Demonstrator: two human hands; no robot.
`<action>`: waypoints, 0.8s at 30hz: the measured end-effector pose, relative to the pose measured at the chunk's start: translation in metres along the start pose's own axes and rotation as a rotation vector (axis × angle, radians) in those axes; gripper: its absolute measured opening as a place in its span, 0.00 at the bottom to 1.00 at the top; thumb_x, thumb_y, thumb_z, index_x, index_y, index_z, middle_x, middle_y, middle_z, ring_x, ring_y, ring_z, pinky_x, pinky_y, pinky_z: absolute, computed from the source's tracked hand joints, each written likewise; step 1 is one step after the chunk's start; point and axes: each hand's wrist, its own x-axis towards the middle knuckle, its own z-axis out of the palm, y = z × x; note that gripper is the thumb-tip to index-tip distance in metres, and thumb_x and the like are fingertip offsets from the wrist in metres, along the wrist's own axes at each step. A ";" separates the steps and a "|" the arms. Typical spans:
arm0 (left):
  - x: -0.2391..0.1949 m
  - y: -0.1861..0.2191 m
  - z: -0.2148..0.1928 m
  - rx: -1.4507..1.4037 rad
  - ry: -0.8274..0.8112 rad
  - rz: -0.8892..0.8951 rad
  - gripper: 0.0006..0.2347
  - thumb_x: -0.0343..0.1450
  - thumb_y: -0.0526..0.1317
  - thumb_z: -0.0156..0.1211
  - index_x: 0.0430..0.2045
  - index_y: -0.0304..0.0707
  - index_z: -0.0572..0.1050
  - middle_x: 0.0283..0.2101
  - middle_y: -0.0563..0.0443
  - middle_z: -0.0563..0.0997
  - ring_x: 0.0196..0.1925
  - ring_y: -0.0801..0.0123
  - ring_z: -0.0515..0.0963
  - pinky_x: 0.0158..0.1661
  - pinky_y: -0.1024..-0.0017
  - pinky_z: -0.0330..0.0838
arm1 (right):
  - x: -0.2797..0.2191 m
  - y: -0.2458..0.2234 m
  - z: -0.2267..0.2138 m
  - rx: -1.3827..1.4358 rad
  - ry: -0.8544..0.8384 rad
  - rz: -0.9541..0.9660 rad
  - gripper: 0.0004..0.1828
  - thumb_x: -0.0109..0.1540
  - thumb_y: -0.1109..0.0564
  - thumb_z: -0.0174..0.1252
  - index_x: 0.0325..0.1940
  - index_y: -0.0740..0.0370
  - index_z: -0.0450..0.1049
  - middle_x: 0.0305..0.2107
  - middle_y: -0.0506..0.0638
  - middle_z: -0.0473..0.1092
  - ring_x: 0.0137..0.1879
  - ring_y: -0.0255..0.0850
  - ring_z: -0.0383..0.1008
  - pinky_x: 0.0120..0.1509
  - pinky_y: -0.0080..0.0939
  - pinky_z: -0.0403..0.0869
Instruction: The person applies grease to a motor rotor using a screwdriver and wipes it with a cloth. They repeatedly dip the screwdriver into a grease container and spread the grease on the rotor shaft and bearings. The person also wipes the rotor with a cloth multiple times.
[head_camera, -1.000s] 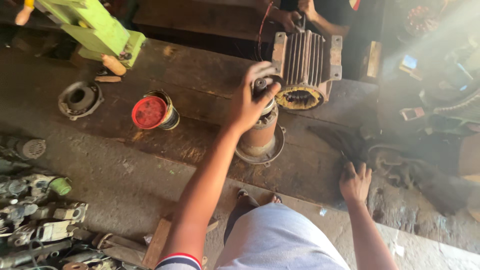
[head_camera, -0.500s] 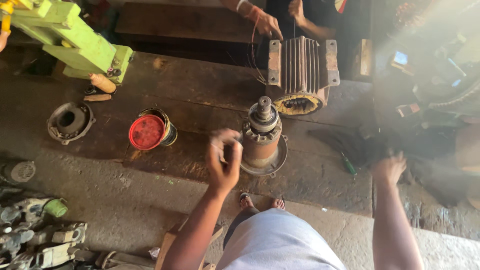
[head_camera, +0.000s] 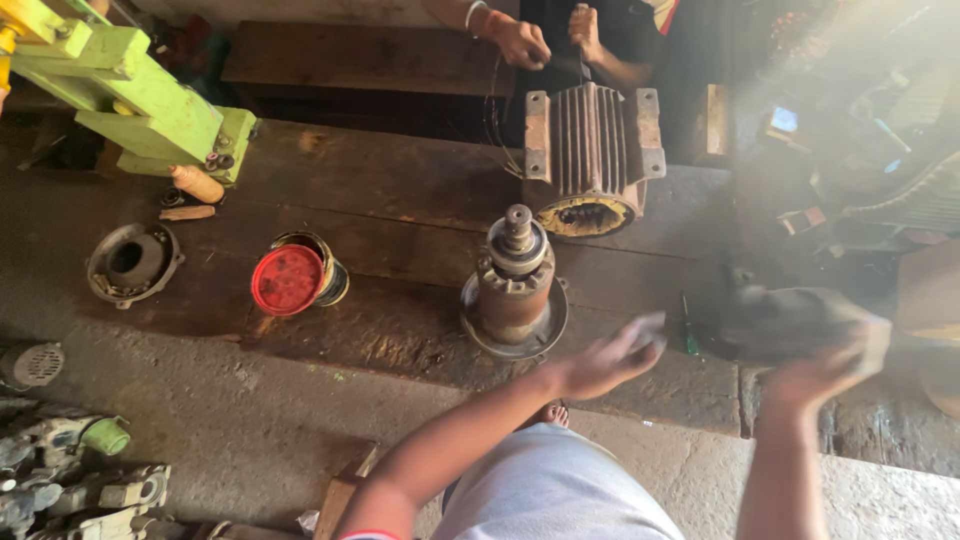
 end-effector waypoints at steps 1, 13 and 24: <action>0.018 -0.004 0.007 -0.067 0.015 -0.006 0.42 0.74 0.69 0.31 0.78 0.38 0.39 0.78 0.30 0.45 0.73 0.38 0.54 0.60 0.44 0.59 | -0.014 -0.014 0.008 -0.071 -0.076 -0.084 0.26 0.81 0.38 0.45 0.48 0.64 0.68 0.41 0.50 0.68 0.46 0.37 0.72 0.52 0.38 0.75; 0.094 0.009 0.079 -0.824 0.574 0.032 0.11 0.81 0.46 0.54 0.47 0.37 0.71 0.43 0.50 0.77 0.47 0.72 0.75 0.49 0.72 0.71 | -0.082 -0.051 0.054 -0.080 -0.289 -0.553 0.29 0.72 0.35 0.38 0.62 0.62 0.59 0.57 0.57 0.63 0.68 0.54 0.66 0.77 0.59 0.67; 0.059 0.049 0.022 -0.657 0.233 -0.012 0.24 0.81 0.57 0.33 0.65 0.38 0.56 0.57 0.38 0.72 0.58 0.61 0.78 0.59 0.65 0.74 | -0.002 -0.045 0.018 -0.179 -0.691 -0.962 0.20 0.58 0.57 0.66 0.50 0.62 0.66 0.40 0.57 0.68 0.50 0.51 0.72 0.49 0.53 0.73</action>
